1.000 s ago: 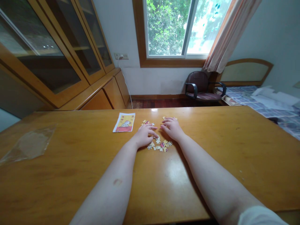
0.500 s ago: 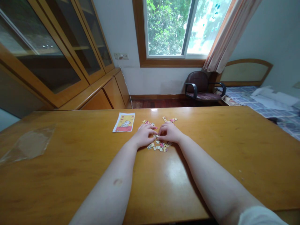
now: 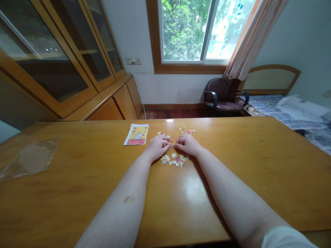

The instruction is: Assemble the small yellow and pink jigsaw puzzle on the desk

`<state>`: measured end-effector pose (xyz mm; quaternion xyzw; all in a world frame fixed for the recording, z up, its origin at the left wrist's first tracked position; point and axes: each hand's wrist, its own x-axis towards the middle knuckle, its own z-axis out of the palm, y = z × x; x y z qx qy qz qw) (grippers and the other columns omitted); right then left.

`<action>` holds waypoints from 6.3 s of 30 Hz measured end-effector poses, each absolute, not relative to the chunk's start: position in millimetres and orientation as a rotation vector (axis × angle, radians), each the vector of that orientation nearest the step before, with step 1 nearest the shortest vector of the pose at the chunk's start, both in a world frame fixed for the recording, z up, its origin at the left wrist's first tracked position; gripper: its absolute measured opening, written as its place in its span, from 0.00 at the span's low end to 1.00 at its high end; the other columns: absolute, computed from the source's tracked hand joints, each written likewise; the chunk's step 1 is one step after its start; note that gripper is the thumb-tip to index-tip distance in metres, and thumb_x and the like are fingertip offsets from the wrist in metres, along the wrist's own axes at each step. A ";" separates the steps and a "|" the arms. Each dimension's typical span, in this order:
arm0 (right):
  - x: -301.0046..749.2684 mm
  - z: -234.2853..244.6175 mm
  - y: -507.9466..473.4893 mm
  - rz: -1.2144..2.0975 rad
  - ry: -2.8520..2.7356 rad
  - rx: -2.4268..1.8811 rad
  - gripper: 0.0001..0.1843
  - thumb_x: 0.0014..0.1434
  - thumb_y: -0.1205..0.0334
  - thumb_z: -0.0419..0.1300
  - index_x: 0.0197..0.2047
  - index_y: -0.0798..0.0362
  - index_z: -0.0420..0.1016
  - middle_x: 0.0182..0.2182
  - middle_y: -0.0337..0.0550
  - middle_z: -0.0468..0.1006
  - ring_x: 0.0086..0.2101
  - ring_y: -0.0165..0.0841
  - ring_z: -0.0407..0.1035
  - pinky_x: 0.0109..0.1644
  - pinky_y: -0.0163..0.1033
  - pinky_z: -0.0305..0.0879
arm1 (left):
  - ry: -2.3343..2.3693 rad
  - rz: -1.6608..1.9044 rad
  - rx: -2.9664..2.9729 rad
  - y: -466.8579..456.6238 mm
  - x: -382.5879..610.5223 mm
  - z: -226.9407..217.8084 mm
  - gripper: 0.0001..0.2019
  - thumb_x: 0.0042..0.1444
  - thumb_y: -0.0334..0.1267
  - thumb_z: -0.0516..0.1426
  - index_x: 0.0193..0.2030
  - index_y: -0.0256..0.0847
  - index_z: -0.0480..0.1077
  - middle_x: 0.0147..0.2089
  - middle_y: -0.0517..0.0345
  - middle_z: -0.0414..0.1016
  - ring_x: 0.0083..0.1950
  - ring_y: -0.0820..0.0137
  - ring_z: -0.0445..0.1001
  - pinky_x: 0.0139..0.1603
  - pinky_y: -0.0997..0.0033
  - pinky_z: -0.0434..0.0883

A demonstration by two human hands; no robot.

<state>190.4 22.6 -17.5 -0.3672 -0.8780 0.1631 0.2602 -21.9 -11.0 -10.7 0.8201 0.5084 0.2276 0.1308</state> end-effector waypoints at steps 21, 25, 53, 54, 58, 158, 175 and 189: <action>193.4 -11.9 17.7 0.454 -2.393 -0.979 0.13 0.61 0.62 0.60 0.28 0.49 0.82 0.33 0.40 0.80 0.38 0.34 0.69 0.53 0.45 0.58 | 1.555 0.593 2.364 -13.9 -21.7 -5.8 0.16 0.53 0.27 0.54 0.35 0.49 0.81 0.55 0.59 0.76 0.62 0.58 0.66 0.66 0.51 0.61; 193.1 -12.7 18.0 0.454 -2.400 -1.042 0.09 0.61 0.58 0.61 0.37 0.48 0.84 0.39 0.43 0.80 0.43 0.38 0.68 0.55 0.49 0.56 | 1.643 0.618 2.324 -13.8 -22.3 -4.9 0.15 0.54 0.29 0.53 0.35 0.47 0.81 0.53 0.57 0.77 0.60 0.58 0.68 0.65 0.52 0.62; 202.1 -16.9 29.8 0.286 -2.123 -1.485 0.04 0.54 0.59 0.67 0.30 0.48 0.84 0.36 0.42 0.83 0.41 0.38 0.70 0.50 0.43 0.58 | 1.594 0.739 2.292 -12.3 -22.4 -8.2 0.13 0.56 0.33 0.55 0.43 0.45 0.79 0.52 0.54 0.77 0.59 0.58 0.69 0.64 0.52 0.63; 201.1 -17.3 28.9 0.284 -2.140 -1.486 0.06 0.56 0.58 0.66 0.29 0.48 0.84 0.36 0.43 0.83 0.41 0.38 0.69 0.51 0.43 0.58 | 1.590 0.740 2.292 -12.7 -22.2 -7.6 0.13 0.56 0.32 0.55 0.43 0.45 0.80 0.52 0.54 0.77 0.59 0.59 0.69 0.64 0.52 0.64; 198.6 -17.0 27.5 0.269 -2.078 -1.484 0.11 0.60 0.58 0.61 0.30 0.50 0.83 0.35 0.45 0.82 0.39 0.37 0.70 0.49 0.42 0.59 | 1.460 0.685 2.373 -17.5 -19.4 -4.1 0.13 0.55 0.30 0.55 0.40 0.48 0.80 0.55 0.57 0.76 0.62 0.59 0.66 0.67 0.49 0.60; 214.8 -0.7 21.0 1.489 -1.821 -1.220 0.19 0.38 0.52 0.72 0.27 0.55 0.72 0.20 0.34 0.71 0.22 0.26 0.61 0.29 0.34 0.56 | 1.084 0.488 2.430 -33.4 -1.6 4.4 0.16 0.48 0.50 0.67 0.43 0.50 0.80 0.52 0.57 0.78 0.61 0.55 0.64 0.66 0.51 0.55; 212.7 -11.0 25.5 1.537 -1.975 -1.224 0.13 0.40 0.60 0.71 0.29 0.55 0.76 0.22 0.35 0.75 0.26 0.28 0.68 0.34 0.35 0.63 | 1.258 0.755 2.306 -19.8 -19.7 -1.8 0.07 0.49 0.42 0.65 0.35 0.45 0.79 0.46 0.55 0.79 0.53 0.61 0.72 0.61 0.57 0.65; 206.7 -9.6 22.6 1.082 -2.117 -1.330 0.07 0.51 0.62 0.65 0.35 0.55 0.80 0.25 0.37 0.75 0.27 0.28 0.66 0.33 0.33 0.60 | 1.613 0.800 2.323 -11.9 -23.5 -7.7 0.10 0.54 0.42 0.63 0.43 0.46 0.80 0.49 0.54 0.79 0.56 0.58 0.71 0.60 0.54 0.65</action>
